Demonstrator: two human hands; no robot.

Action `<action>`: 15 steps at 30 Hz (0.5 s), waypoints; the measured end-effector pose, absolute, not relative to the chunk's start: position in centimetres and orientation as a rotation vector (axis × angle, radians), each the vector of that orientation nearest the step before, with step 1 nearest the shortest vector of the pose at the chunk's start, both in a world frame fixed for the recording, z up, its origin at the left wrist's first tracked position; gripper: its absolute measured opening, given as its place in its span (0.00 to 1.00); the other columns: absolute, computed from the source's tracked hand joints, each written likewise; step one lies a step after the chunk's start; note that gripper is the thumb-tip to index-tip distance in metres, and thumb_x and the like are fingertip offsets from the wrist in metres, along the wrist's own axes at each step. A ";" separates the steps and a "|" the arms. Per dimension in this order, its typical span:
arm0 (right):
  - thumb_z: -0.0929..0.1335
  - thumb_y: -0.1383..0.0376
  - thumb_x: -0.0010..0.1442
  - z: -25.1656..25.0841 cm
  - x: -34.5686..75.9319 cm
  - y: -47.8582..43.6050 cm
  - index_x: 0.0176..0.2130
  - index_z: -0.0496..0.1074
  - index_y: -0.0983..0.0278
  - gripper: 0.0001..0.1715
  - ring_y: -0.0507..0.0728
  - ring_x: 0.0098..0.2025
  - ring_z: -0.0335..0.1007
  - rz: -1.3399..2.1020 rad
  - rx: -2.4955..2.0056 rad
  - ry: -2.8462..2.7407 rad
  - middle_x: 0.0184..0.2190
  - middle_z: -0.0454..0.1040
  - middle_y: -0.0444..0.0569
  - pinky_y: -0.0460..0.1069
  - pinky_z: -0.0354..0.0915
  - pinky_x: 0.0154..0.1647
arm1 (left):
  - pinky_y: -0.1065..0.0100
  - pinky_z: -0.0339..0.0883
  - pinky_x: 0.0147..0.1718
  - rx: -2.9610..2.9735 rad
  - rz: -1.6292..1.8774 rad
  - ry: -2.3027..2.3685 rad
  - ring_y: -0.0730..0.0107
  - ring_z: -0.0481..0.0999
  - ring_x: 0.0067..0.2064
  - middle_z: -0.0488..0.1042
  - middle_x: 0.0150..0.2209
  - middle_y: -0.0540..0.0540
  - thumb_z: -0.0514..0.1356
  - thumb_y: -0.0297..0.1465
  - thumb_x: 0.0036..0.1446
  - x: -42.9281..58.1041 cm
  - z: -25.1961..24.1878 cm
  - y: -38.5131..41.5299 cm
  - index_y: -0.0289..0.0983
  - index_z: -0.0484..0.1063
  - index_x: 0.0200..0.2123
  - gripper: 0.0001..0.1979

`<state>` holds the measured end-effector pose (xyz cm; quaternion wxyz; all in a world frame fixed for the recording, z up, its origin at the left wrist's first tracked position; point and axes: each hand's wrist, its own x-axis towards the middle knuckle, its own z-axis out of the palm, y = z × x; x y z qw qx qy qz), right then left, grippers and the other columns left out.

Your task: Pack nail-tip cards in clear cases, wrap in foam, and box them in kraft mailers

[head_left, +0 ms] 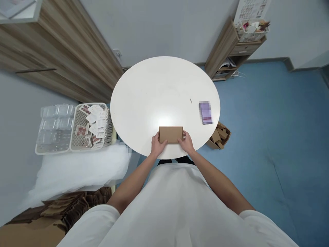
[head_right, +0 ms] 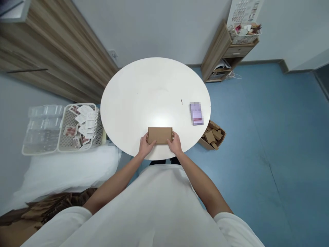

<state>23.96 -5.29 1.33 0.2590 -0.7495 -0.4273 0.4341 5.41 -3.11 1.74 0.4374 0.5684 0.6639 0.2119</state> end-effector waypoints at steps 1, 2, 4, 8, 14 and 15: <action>0.65 0.60 0.48 1.6 24.6 -6.1 0.55 0.54 0.61 0.35 0.55 0.41 0.64 1.161 -2.054 -1.099 0.49 0.62 0.52 0.52 0.62 0.43 | 0.58 0.62 0.45 1.431 0.504 1.632 0.58 0.65 0.48 0.62 0.45 0.40 0.59 0.38 0.47 5.9 2.0 -3.4 0.38 0.53 0.56 0.33; 0.65 0.59 0.48 1.9 25.4 -7.0 0.54 0.55 0.61 0.34 0.55 0.39 0.65 1.163 -2.067 -1.036 0.48 0.63 0.51 0.51 0.63 0.40 | 0.59 0.62 0.44 1.442 0.466 1.613 0.59 0.65 0.47 0.62 0.45 0.40 0.59 0.39 0.47 6.6 2.3 -3.6 0.38 0.53 0.56 0.33; 0.65 0.55 0.49 2.4 27.3 -9.2 0.53 0.57 0.61 0.33 0.54 0.35 0.65 1.160 -2.074 -0.925 0.44 0.66 0.50 0.51 0.64 0.35 | 0.61 0.64 0.42 1.487 0.386 1.547 0.61 0.66 0.45 0.62 0.45 0.40 0.59 0.41 0.48 8.3 2.9 -4.1 0.37 0.54 0.55 0.33; 0.63 0.49 0.50 2.9 32.8 -13.9 0.52 0.60 0.63 0.34 0.55 0.34 0.65 1.024 -2.140 -0.738 0.40 0.67 0.51 0.50 0.63 0.32 | 0.63 0.64 0.41 1.675 0.248 1.310 0.61 0.67 0.45 0.64 0.44 0.41 0.57 0.43 0.48 13.8 4.1 -5.0 0.37 0.56 0.55 0.32; 0.60 0.47 0.52 1.7 43.2 -19.2 0.53 0.60 0.63 0.35 0.61 0.47 0.61 0.810 -2.277 -0.498 0.47 0.64 0.56 0.54 0.60 0.44 | 0.63 0.63 0.43 1.786 -0.029 1.060 0.58 0.69 0.46 0.65 0.46 0.38 0.59 0.44 0.46 27.7 3.6 -5.5 0.36 0.56 0.56 0.35; 0.60 0.46 0.52 1.4 45.1 -19.6 0.54 0.60 0.63 0.36 0.62 0.48 0.61 0.783 -2.292 -0.467 0.46 0.64 0.56 0.55 0.60 0.45 | 0.63 0.62 0.43 1.757 -0.052 1.043 0.57 0.68 0.47 0.65 0.46 0.38 0.60 0.44 0.45 30.2 3.2 -5.4 0.36 0.56 0.55 0.35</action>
